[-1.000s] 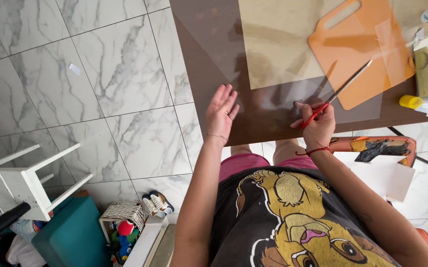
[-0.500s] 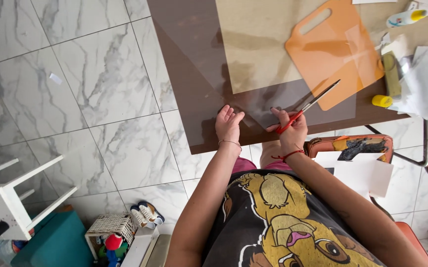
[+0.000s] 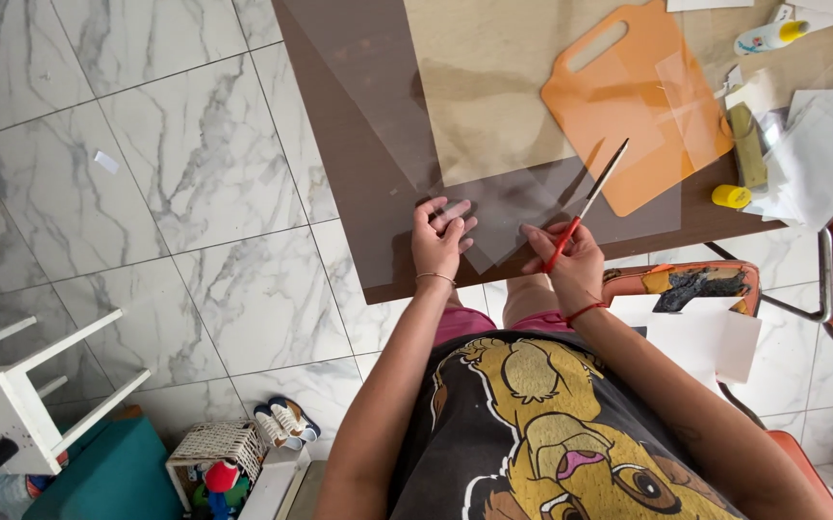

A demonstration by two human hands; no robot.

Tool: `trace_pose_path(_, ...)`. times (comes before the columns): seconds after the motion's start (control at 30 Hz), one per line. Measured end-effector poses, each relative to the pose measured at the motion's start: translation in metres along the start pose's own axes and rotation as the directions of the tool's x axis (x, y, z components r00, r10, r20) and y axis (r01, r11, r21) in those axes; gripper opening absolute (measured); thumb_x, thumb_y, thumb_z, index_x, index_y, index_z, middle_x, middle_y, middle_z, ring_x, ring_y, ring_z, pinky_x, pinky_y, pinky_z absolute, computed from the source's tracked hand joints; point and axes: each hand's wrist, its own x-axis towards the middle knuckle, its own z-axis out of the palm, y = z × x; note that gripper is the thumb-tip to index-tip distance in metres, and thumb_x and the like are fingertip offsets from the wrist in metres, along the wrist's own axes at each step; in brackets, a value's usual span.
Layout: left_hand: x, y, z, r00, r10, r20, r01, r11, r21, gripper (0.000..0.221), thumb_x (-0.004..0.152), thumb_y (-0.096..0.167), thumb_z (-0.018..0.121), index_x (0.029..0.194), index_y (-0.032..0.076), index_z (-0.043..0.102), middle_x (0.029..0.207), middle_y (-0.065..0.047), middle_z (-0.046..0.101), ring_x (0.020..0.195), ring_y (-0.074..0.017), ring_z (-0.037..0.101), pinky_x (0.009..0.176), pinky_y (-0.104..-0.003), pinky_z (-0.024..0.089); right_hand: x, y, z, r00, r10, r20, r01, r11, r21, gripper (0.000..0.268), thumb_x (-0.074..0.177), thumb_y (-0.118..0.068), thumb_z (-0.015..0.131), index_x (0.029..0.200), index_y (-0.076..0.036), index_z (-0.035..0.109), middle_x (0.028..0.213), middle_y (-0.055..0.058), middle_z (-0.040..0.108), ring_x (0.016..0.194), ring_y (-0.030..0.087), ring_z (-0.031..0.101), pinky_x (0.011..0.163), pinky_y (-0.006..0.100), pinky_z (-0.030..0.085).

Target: Cutting a thin plastic sheet with scissors on a work table

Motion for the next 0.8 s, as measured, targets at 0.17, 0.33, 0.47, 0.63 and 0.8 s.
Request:
trace_pose_path(0.17,-0.012,0.021,-0.016,0.993,-0.042,0.114,0.04,0.999,0.015,0.039,0.086,0.004,0.045,0.119,0.02,0.034,0.11,-0.007,0.059,0.091,-0.0194,0.061,0.066,-0.021,0.05,0.004,0.006,-0.006,0.998,-0.039,0.039,0.04,0.999,-0.007,0.033,0.071,-0.001,0.07,0.09,-0.002,0.042,0.081,0.019,0.062,0.036,0.02,0.055,0.034,0.024,0.047)
trace_pose_path(0.33,-0.007,0.028,-0.031,0.988,-0.051,0.147,0.053,0.999,-0.009,0.038,0.091,0.01,0.036,0.127,0.021,0.032,0.11,-0.008,0.058,0.091,-0.0184,0.061,0.064,-0.018,0.051,0.041,0.005,-0.034,0.989,-0.13,0.073,0.138,0.982,-0.129,0.036,0.071,-0.002,0.072,0.093,0.0,0.044,0.074,0.017,0.06,0.033,0.018,0.052,0.028,0.023,0.042)
trace_pose_path(0.47,-0.002,0.031,-0.05,0.986,-0.05,0.157,0.04,0.997,0.062,0.037,0.093,0.017,0.029,0.13,0.024,0.032,0.108,-0.005,0.06,0.087,-0.0136,0.062,0.06,-0.014,0.05,0.079,-0.004,-0.06,0.968,0.0,0.251,0.227,0.428,-0.875,0.028,0.069,-0.026,0.064,0.093,-0.016,0.053,0.068,0.0,0.06,0.064,0.022,0.059,0.066,0.036,0.046)
trace_pose_path(0.63,0.004,0.025,-0.053,0.984,-0.046,0.175,0.029,0.995,0.096,0.036,0.092,0.032,0.04,0.127,0.025,0.036,0.106,-0.004,0.061,0.09,-0.0159,0.062,0.069,-0.025,0.05,0.098,-0.004,-0.038,0.932,0.032,0.361,0.346,0.218,-0.913,0.031,0.066,-0.02,0.058,0.095,-0.016,0.052,0.069,-0.001,0.06,0.069,0.025,0.06,0.073,0.037,0.047)
trace_pose_path(0.8,0.007,0.0,-0.058,0.987,0.04,0.153,-0.047,0.998,0.038,0.058,0.076,-0.001,0.06,0.126,0.019,0.038,0.111,-0.007,0.058,0.093,-0.0144,0.06,0.073,-0.024,0.051,0.09,-0.006,-0.006,0.931,0.018,0.364,0.303,0.52,-0.799,0.025,0.072,-0.02,0.065,0.094,-0.017,0.054,0.061,-0.005,0.06,0.039,0.011,0.053,0.056,0.022,0.045)
